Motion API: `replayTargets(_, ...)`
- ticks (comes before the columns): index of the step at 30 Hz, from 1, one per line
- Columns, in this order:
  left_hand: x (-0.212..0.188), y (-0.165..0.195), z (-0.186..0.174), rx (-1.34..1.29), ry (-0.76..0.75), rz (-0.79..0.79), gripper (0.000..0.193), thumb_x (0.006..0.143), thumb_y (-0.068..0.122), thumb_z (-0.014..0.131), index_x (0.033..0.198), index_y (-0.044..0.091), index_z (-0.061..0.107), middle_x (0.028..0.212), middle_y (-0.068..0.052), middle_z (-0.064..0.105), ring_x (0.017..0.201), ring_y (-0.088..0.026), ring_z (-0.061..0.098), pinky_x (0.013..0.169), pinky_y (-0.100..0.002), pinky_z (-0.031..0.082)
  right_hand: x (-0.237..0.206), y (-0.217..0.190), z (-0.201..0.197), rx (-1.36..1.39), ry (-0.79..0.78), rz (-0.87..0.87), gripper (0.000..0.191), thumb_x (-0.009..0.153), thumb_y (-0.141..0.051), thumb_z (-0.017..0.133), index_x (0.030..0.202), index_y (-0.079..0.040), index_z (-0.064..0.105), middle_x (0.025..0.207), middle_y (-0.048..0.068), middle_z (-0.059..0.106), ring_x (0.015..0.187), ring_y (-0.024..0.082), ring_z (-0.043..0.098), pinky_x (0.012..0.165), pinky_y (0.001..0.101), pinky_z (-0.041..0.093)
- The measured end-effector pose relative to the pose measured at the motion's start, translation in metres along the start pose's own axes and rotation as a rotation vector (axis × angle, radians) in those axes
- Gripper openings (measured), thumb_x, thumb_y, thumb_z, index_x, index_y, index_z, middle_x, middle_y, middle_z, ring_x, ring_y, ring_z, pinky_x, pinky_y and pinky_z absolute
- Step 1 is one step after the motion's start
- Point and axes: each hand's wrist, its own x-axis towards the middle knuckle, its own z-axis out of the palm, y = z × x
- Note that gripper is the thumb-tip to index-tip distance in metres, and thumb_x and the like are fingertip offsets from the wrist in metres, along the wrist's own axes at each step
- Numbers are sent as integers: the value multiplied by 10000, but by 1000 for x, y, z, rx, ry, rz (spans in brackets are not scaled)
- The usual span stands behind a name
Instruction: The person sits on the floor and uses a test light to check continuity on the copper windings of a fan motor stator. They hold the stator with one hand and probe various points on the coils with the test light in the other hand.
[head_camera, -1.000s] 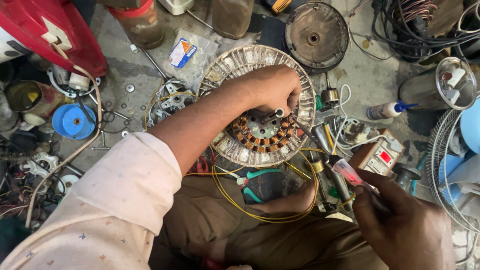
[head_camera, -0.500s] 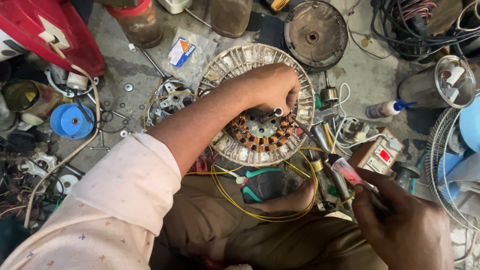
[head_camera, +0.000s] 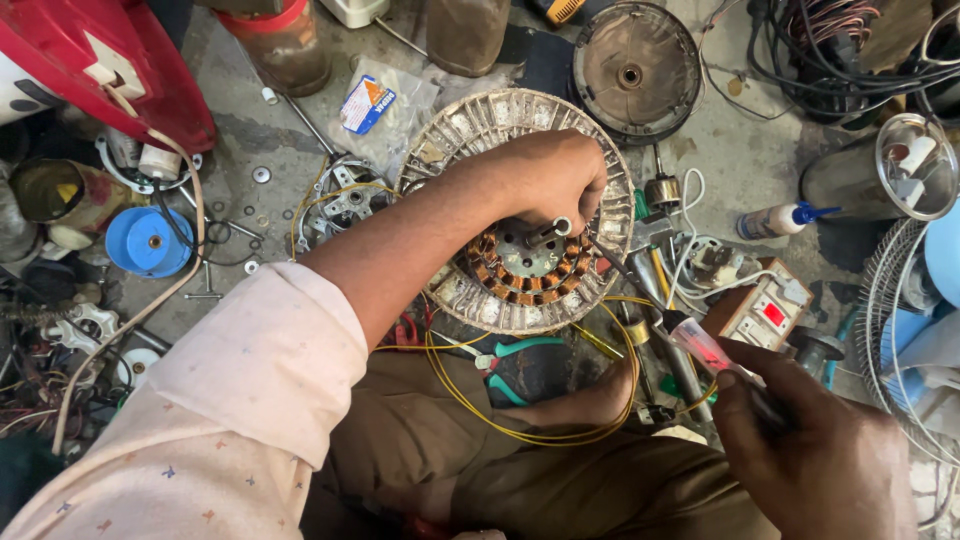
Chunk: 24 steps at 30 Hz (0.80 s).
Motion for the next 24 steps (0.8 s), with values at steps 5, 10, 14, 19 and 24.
replayTargets(5,2,1,1,18,-6,-11,126,652,103,822,771,124,788,808,-24,784,750,-175,760,693,-361,591,0,0,-1,52,15,-57,386,881,-343,745,1236,-192,764,710,56,763,628,142,755,597,307,593)
replayTargets(10,0,0,0,11,11,9,130,649,110,829,771,125,787,798,-39,777,742,-191,753,694,-367,586,1,-2,-3,21,-15,-7,391,890,-355,744,1256,-220,762,696,61,758,596,146,747,585,316,586)
replayTargets(14,0,0,0,37,13,20,117,656,113,828,766,121,789,793,-51,773,738,-201,750,694,-371,584,3,-2,-5,-15,-32,-28,376,898,-362,731,1248,-227,762,656,49,744,557,151,730,567,319,580)
replayTargets(19,1,1,-1,41,3,26,123,649,107,828,763,113,781,784,-50,772,731,-202,751,683,-372,582,3,-4,-6,-7,-34,-20,389,894,-377,729,1251,-226,760,648,51,739,545,152,729,560,319,578)
replayTargets(24,2,1,0,37,-5,18,127,650,95,823,768,116,779,784,-48,773,728,-194,752,672,-370,581,3,-3,-6,-33,-53,-12,404,892,-387,724,1268,-243,756,652,51,741,562,160,735,571,323,581)
